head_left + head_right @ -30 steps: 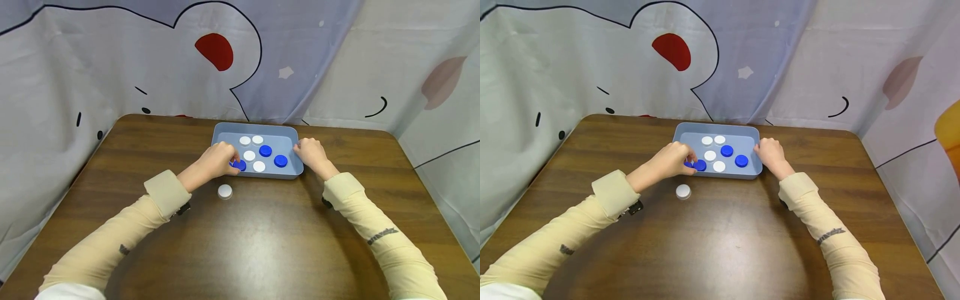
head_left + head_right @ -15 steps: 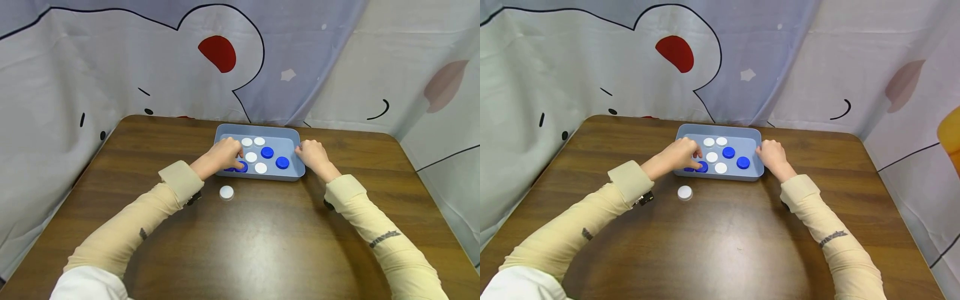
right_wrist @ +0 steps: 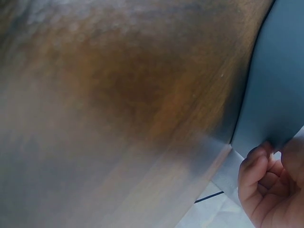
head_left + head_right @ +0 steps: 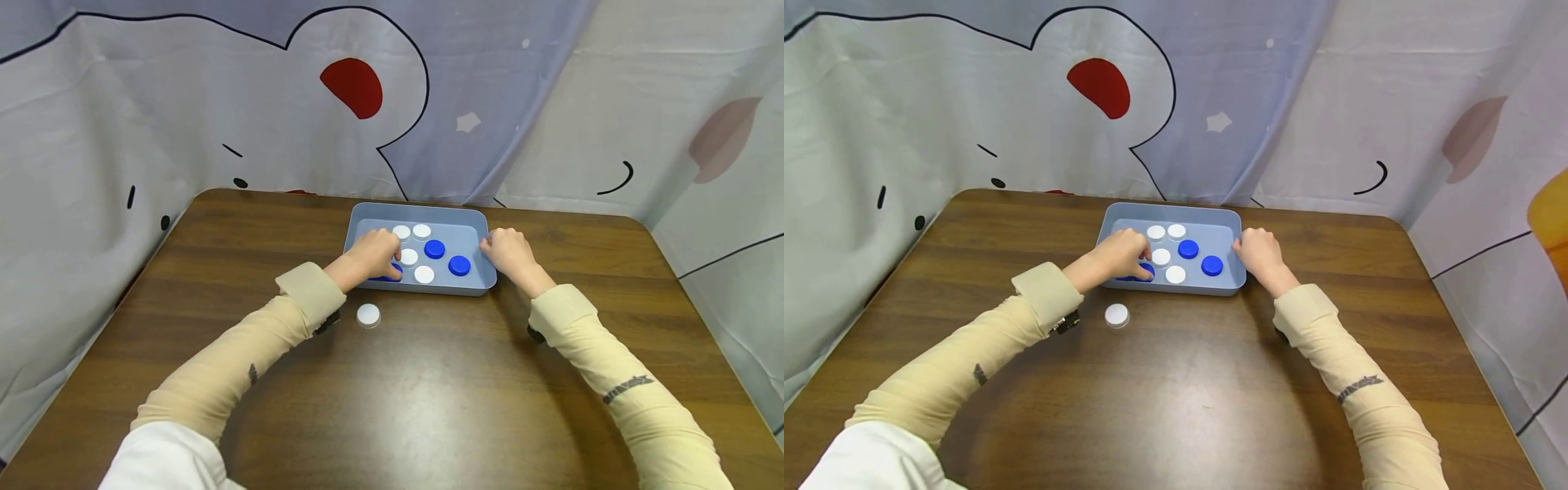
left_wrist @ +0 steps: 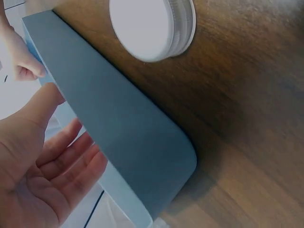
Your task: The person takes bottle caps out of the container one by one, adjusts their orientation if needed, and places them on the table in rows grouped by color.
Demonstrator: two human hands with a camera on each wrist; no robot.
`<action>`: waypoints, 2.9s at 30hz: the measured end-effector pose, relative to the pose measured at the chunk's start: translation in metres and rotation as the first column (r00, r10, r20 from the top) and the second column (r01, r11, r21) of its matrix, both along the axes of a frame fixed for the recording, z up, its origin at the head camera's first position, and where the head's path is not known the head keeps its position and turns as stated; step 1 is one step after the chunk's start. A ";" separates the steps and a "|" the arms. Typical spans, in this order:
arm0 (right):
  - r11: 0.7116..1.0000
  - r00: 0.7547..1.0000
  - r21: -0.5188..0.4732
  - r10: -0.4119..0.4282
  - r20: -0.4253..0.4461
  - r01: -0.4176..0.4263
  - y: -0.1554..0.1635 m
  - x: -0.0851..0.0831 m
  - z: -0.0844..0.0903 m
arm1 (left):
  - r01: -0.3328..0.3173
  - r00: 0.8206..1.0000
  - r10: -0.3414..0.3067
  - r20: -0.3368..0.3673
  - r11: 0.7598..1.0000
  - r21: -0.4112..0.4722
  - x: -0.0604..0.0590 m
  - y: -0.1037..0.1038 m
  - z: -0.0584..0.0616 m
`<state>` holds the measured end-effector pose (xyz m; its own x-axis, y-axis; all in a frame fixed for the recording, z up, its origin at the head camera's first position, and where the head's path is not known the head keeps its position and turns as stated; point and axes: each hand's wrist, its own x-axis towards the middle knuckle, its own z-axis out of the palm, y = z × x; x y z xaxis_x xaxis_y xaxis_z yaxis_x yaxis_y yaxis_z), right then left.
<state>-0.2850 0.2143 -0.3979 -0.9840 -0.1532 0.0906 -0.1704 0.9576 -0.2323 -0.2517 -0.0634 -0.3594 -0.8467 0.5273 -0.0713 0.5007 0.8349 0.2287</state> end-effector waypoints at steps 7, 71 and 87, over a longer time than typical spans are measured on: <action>1.000 1.000 -0.005 0.008 -0.006 -0.008 -0.001 0.001 0.001 | 0.000 1.000 0.000 -0.009 1.000 -0.031 -0.001 0.004 -0.005; 0.999 0.999 -0.014 -0.033 0.007 0.033 0.000 0.001 0.002 | 0.055 0.998 -0.054 -0.038 0.998 0.029 -0.007 -0.005 -0.014; 0.999 0.999 0.001 -0.047 0.011 0.047 0.001 0.000 0.002 | 0.066 0.993 -0.063 -0.097 0.997 0.029 0.004 -0.006 0.013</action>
